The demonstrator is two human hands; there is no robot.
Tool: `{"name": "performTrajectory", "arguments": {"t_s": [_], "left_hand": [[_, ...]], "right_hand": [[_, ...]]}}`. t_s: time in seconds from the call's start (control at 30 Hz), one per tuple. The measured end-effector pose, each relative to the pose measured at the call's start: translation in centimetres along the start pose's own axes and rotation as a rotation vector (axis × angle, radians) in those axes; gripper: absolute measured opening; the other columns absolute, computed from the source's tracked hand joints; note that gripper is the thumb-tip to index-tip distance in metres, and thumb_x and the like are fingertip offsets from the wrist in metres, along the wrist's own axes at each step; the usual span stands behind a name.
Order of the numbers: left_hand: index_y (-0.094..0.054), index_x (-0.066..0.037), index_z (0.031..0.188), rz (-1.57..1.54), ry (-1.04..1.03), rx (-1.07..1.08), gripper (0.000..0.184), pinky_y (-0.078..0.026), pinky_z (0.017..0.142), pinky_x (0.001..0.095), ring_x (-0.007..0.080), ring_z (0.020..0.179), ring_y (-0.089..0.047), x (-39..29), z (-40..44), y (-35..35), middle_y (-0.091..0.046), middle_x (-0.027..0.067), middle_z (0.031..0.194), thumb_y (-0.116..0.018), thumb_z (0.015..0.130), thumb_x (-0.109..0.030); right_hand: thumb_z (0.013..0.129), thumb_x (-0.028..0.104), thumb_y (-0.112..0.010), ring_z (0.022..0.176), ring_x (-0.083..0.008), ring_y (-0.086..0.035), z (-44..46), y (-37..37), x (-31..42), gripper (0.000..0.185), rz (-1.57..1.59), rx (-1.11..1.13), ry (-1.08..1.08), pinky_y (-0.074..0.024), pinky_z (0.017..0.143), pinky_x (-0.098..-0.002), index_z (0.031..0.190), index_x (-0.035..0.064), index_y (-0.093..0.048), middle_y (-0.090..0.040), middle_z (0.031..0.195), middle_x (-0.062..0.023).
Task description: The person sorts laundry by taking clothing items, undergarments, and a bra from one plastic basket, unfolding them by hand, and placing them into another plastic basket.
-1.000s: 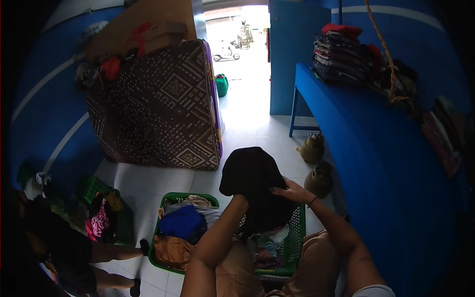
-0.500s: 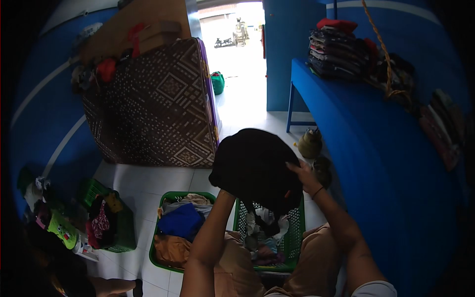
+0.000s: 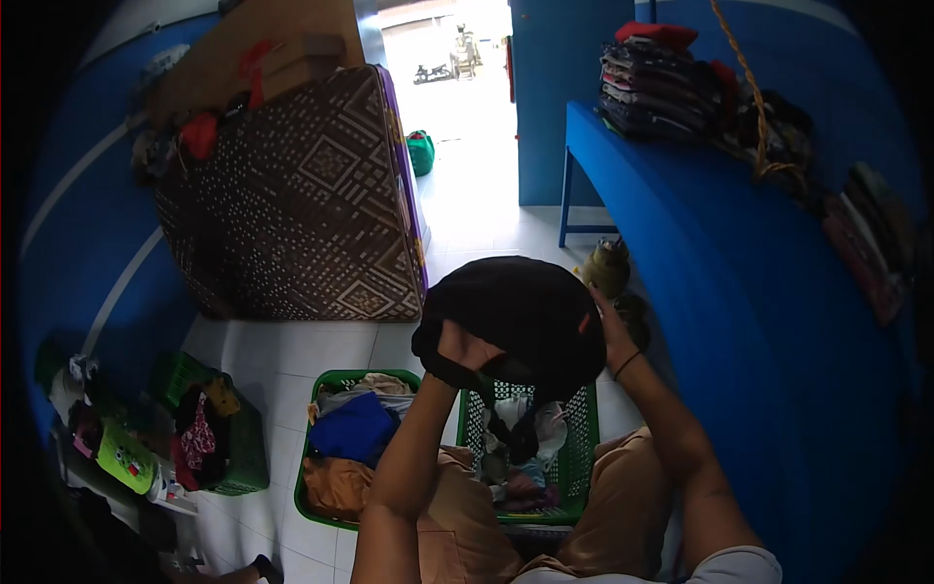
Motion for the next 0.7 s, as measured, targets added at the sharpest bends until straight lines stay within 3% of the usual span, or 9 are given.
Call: {"name": "performTrajectory", "arguments": {"t_s": [0.13,0.33,0.47,0.63,0.7], "left_hand": [[-0.038,0.000,0.123,-0.320,-0.109,0.196,0.072,-0.034,0.091,0.0515,0.0338,0.110,-0.045,-1.7,0.0,-2.9,-0.045,0.0203,0.121,-0.037,0.081,-0.059],[-0.034,0.004,0.123,-0.345,-0.194,0.007,0.072,-0.027,0.095,0.0562,0.0390,0.113,-0.040,-2.1,0.8,-1.0,-0.042,0.0254,0.121,-0.028,0.083,-0.055],[-0.030,0.008,0.122,-0.443,-0.266,-0.015,0.065,-0.026,0.095,0.0589,0.0426,0.117,-0.033,-2.5,0.7,-1.0,-0.035,0.0300,0.124,-0.028,0.080,-0.041],[-0.024,0.008,0.124,-0.481,-0.305,-0.125,0.069,-0.019,0.097,0.0609,0.0451,0.116,-0.032,-2.4,0.7,-1.8,-0.034,0.0320,0.123,-0.025,0.080,-0.045],[-0.025,0.008,0.124,-0.481,-0.290,-0.129,0.067,-0.020,0.096,0.0608,0.0448,0.116,-0.032,-2.3,0.7,-1.7,-0.034,0.0315,0.123,-0.025,0.081,-0.044]], "right_hand": [[0.083,0.046,-0.050,0.081,-0.0150,-0.056,-1.4,-2.9,-1.6,0.049,0.240,0.071,-0.235,-0.0422,0.072,-0.0203,0.107,0.0027,-0.054,-0.059,0.103,-0.0063],[0.080,0.050,-0.051,0.077,-0.0165,-0.058,-1.5,-3.3,-3.0,0.052,-0.038,-0.011,-0.231,-0.0437,0.067,-0.0239,0.100,0.0020,-0.056,-0.062,0.094,-0.0066],[0.078,0.046,-0.056,0.072,-0.0163,-0.055,-2.0,-2.5,-3.3,0.049,-0.716,-0.039,-0.178,-0.0425,0.065,-0.0246,0.098,0.0012,-0.057,-0.061,0.088,-0.0072],[0.075,0.041,-0.061,0.066,-0.0162,-0.051,-2.4,-2.3,-3.1,0.045,-1.564,-0.069,-0.087,-0.0410,0.062,-0.0255,0.095,0.0001,-0.058,-0.060,0.080,-0.0081],[0.074,0.037,-0.062,0.065,-0.0162,-0.051,-1.7,-1.6,-3.3,0.043,-1.542,-0.056,-0.059,-0.0408,0.062,-0.0252,0.094,-0.0002,-0.057,-0.060,0.079,-0.0082]]}}
Point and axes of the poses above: each hand's wrist, its own z-axis towards the middle knuckle, its own y-axis out of the back of the hand, x = y × z, the point moved 9 cm from there along z, towards the middle knuckle
